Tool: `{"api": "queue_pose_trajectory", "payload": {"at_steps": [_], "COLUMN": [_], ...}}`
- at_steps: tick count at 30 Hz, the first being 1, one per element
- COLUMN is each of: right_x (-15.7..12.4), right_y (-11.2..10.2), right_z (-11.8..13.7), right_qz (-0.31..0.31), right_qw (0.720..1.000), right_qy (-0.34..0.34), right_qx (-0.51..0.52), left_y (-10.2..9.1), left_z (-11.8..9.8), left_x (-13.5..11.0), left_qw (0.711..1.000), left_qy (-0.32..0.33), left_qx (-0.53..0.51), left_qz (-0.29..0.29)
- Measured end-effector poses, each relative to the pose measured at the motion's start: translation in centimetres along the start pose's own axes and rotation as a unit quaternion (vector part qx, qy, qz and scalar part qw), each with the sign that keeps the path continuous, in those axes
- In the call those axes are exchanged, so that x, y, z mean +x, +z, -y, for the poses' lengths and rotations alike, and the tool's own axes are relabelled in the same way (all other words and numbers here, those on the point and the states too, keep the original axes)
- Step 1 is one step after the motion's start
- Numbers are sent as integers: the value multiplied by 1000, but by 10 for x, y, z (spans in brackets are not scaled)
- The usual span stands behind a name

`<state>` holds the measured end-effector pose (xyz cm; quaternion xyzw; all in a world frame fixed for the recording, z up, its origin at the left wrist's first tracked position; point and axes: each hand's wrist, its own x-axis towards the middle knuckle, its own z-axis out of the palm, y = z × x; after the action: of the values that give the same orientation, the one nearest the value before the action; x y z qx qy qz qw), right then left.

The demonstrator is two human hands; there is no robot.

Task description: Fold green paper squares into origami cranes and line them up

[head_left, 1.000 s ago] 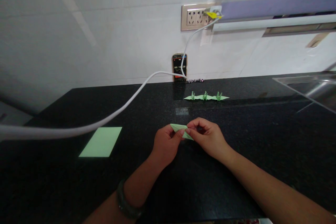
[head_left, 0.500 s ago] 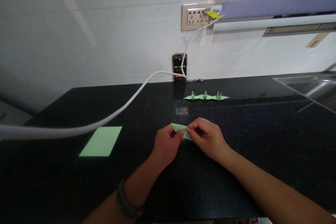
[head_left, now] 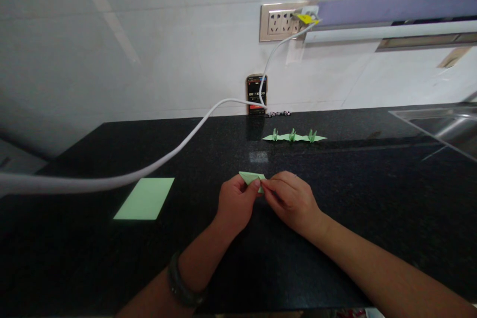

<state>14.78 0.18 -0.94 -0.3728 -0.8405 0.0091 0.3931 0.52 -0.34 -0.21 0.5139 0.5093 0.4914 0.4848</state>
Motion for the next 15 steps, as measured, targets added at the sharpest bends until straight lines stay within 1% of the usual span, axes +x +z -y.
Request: {"api": "queue_pose_trajectory", "payload": {"at_steps": [4, 8, 12, 15], "right_x": [-2, -3, -2, -1], "right_y": [1, 3, 4, 3], "right_z": [4, 10, 15, 18], "right_qz": [27, 79, 117, 131], "right_qw": [998, 990, 984, 983], "right_qy": [-11, -13, -8, -6], "right_qx": [-53, -117, -135, -130], "left_y": [0, -1, -1, -1], "left_z": [-3, -3, -2, -2], "left_x": [1, 2, 2, 2], "left_qw": [1000, 998, 991, 989], "left_qy": [-4, -9, -13, -12], "left_qx": [-28, -62, -128, -139], "left_qz": [-14, -27, -28, -43]}}
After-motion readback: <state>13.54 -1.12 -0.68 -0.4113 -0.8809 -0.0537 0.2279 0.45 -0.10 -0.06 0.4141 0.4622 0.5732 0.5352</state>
